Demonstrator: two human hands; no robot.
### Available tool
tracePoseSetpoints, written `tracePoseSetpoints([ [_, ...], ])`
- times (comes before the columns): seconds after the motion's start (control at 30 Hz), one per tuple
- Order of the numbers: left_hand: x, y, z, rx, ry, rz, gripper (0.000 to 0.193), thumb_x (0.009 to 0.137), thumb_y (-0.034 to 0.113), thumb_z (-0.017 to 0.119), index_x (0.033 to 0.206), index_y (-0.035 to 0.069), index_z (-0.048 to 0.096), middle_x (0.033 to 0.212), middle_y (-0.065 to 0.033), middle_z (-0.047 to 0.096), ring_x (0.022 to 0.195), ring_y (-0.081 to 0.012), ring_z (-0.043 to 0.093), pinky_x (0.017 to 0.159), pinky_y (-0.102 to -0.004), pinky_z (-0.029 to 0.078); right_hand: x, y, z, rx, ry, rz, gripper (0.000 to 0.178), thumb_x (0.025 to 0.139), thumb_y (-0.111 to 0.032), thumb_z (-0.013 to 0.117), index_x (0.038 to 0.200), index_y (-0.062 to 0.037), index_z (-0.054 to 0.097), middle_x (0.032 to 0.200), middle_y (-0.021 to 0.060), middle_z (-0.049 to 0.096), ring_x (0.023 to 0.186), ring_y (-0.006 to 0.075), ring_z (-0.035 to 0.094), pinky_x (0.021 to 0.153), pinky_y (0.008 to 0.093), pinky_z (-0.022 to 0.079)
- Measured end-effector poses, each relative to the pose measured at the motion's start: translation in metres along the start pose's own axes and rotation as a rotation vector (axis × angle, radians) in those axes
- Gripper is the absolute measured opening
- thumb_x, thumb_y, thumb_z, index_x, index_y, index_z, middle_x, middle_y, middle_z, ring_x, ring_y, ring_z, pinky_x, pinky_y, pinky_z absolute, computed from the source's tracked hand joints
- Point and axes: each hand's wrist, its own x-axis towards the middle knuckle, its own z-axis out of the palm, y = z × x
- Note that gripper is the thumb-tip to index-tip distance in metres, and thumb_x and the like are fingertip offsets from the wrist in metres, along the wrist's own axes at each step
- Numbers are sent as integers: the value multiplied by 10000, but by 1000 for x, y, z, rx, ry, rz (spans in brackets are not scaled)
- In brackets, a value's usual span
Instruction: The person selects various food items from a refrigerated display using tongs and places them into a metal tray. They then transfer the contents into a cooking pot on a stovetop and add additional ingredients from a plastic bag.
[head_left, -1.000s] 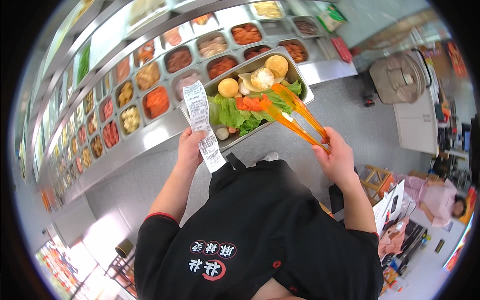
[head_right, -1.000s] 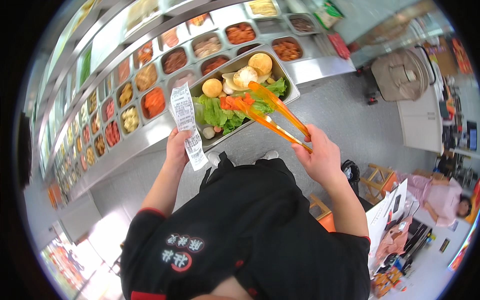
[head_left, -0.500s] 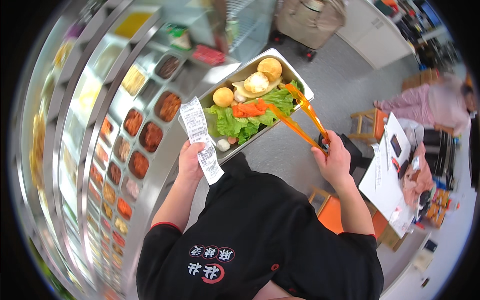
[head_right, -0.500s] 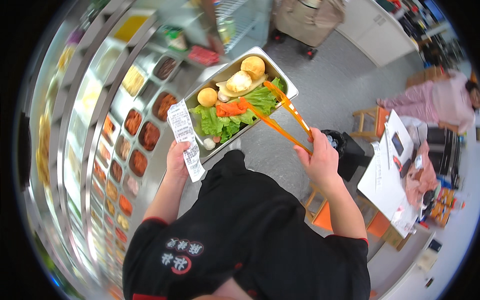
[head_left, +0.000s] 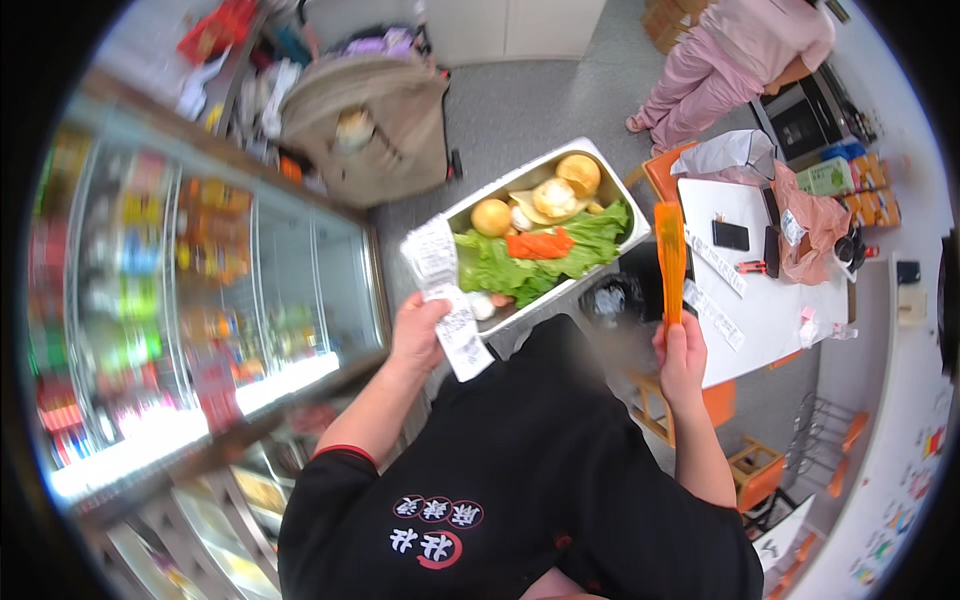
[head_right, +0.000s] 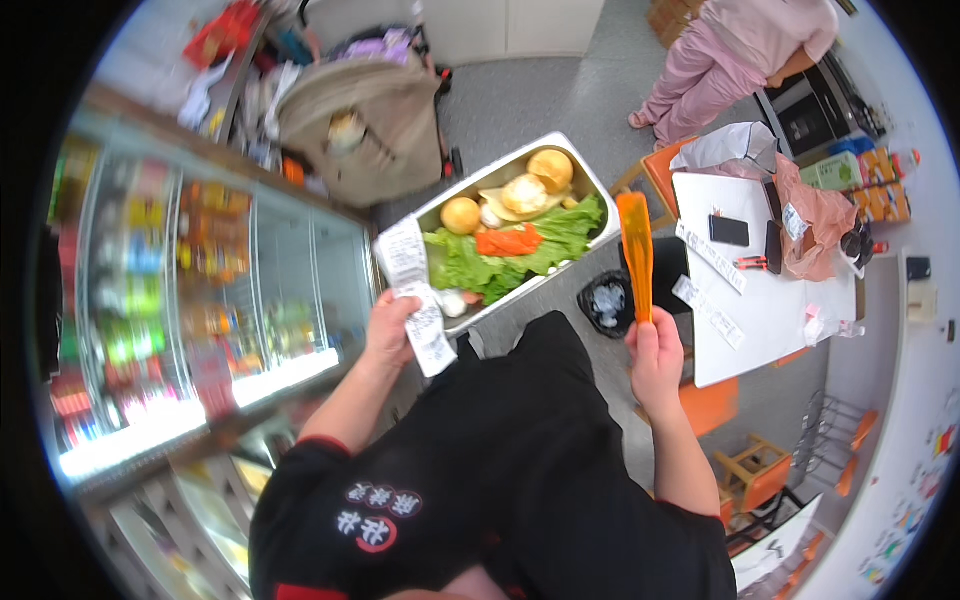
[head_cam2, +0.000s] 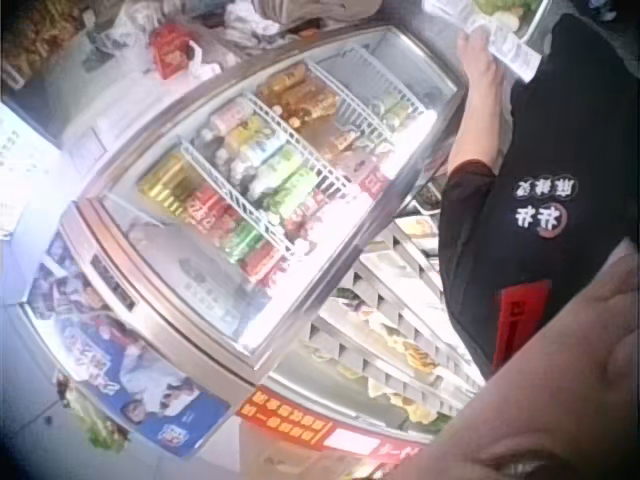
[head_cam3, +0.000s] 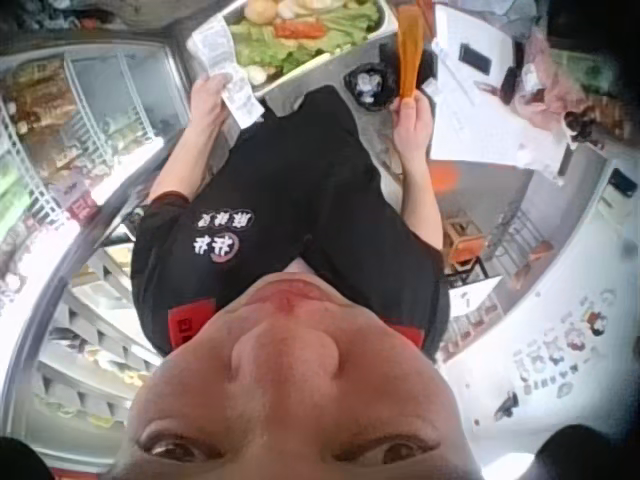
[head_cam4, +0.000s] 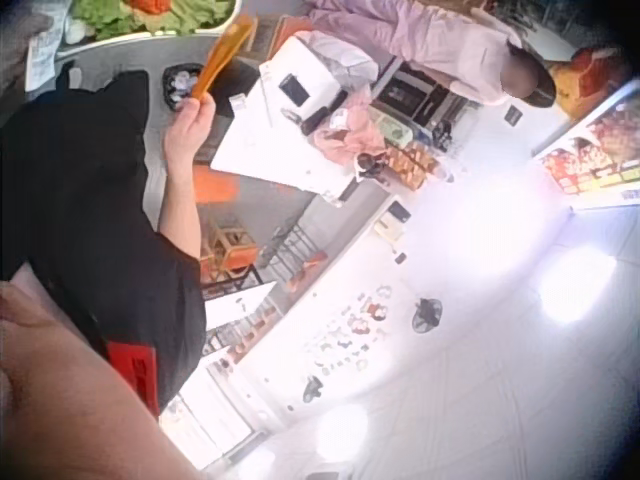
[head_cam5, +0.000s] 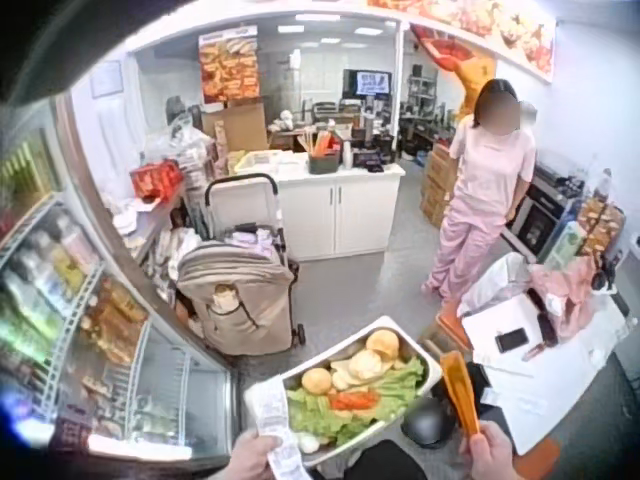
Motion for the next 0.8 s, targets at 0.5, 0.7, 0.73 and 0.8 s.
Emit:
tracePoseSetpoints([
  [0.5, 545, 118, 297, 256, 33, -162, 293, 828, -4, 541, 1111, -21, 618, 966, -103, 692, 829, -230, 702, 767, -375, 594, 528, -70, -34, 55, 123, -105, 223, 985, -215, 629, 1077, -37, 530, 838, -23, 539, 744, 76, 485, 679, 248, 441],
  [0.7, 744, 171, 449, 183, -20, -123, 332, 818, -22, 549, 1148, -42, 572, 1040, -132, 670, 893, -260, 692, 813, -402, 591, 764, -128, -72, -48, 104, -196, 352, 964, -286, 680, 1158, -50, 505, 895, -31, 514, 765, 65, 469, 702, 218, 426],
  [0.73, 786, 174, 469, 174, -46, -129, 338, 817, -25, 547, 1153, -43, 568, 1042, -133, 669, 903, -264, 692, 821, -407, 593, 805, -127, -78, 35, 103, -141, 348, 968, -285, 675, 1159, -48, 505, 892, -30, 513, 769, 62, 469, 705, 217, 424],
  [0.8, 881, 176, 511, 159, -178, -125, 356, 817, -34, 535, 1173, -45, 548, 1061, -139, 662, 946, -276, 690, 841, -422, 596, 898, -125, -86, 143, 167, -185, 275, 1008, -272, 607, 1123, -40, 515, 859, -29, 514, 746, 51, 464, 684, 213, 417],
])
